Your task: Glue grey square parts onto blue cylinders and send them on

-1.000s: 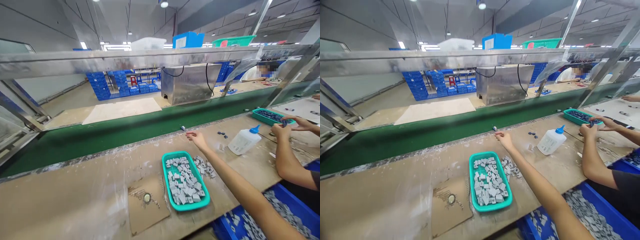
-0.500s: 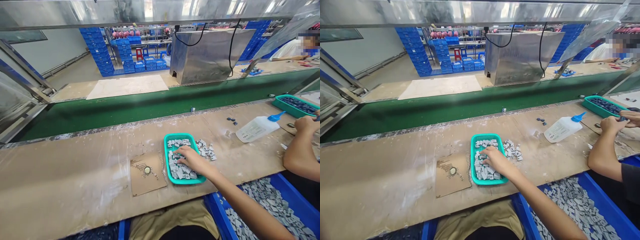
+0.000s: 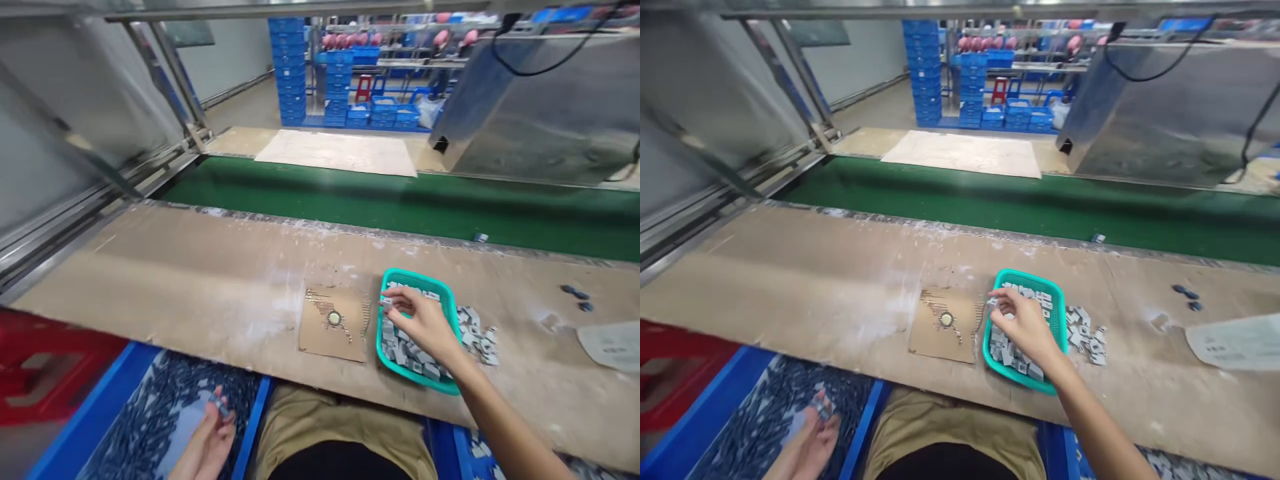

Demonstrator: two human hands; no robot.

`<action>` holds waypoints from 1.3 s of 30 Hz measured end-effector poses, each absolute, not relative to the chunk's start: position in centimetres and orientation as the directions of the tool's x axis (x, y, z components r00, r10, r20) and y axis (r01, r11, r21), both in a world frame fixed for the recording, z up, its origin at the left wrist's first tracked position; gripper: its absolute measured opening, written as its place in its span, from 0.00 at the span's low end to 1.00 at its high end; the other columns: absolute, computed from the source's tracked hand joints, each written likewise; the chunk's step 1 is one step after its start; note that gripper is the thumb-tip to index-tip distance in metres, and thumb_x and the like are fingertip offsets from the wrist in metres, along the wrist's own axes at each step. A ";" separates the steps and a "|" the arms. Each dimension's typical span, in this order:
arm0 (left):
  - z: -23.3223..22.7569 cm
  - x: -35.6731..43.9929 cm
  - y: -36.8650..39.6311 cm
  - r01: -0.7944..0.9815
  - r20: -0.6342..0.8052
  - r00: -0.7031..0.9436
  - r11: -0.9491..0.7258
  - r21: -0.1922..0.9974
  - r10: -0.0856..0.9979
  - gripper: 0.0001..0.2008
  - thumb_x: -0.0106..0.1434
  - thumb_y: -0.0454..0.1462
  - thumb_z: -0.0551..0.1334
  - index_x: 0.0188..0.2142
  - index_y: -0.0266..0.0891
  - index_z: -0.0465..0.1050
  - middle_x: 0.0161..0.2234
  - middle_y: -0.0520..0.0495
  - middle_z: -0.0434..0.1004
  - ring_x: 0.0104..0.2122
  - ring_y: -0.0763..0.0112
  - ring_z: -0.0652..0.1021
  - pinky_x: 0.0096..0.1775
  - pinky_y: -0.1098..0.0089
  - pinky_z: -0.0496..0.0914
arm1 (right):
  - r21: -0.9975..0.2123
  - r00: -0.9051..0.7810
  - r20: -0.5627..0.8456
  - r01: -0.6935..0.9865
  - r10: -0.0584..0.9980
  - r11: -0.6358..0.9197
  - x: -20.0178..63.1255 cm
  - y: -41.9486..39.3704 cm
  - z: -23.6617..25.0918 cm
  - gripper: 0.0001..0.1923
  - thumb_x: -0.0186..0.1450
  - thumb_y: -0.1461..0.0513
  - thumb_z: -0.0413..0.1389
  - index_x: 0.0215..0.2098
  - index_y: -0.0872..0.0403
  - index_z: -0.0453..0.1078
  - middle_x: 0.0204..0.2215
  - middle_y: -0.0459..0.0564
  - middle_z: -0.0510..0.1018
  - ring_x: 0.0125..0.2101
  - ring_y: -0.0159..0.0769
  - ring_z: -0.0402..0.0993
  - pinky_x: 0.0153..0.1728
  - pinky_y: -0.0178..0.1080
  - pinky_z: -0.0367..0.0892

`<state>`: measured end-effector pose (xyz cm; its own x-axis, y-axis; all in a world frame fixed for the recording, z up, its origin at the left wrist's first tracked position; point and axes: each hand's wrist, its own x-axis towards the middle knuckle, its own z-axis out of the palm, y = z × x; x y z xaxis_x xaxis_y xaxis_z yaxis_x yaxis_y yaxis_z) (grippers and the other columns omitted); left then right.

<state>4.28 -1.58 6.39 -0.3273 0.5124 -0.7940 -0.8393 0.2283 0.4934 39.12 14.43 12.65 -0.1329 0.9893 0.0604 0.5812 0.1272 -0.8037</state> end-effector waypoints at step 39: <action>10.2 17.3 5.3 -0.588 -0.361 -0.095 0.241 0.772 0.928 0.16 0.39 0.36 0.73 0.30 0.32 0.76 0.27 0.42 0.76 0.32 0.63 0.76 0.35 0.71 0.72 | -0.964 -0.289 -0.246 0.177 0.925 -0.200 31.7 8.3 14.8 0.12 0.53 0.57 0.62 0.33 0.55 0.74 0.29 0.51 0.80 0.27 0.37 0.76 0.31 0.38 0.74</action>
<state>17.33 5.27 10.17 -0.0946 0.9277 -0.3611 -0.5880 0.2407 0.7722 31.69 8.31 14.78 -0.2888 0.9254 -0.2456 0.1770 -0.2005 -0.9636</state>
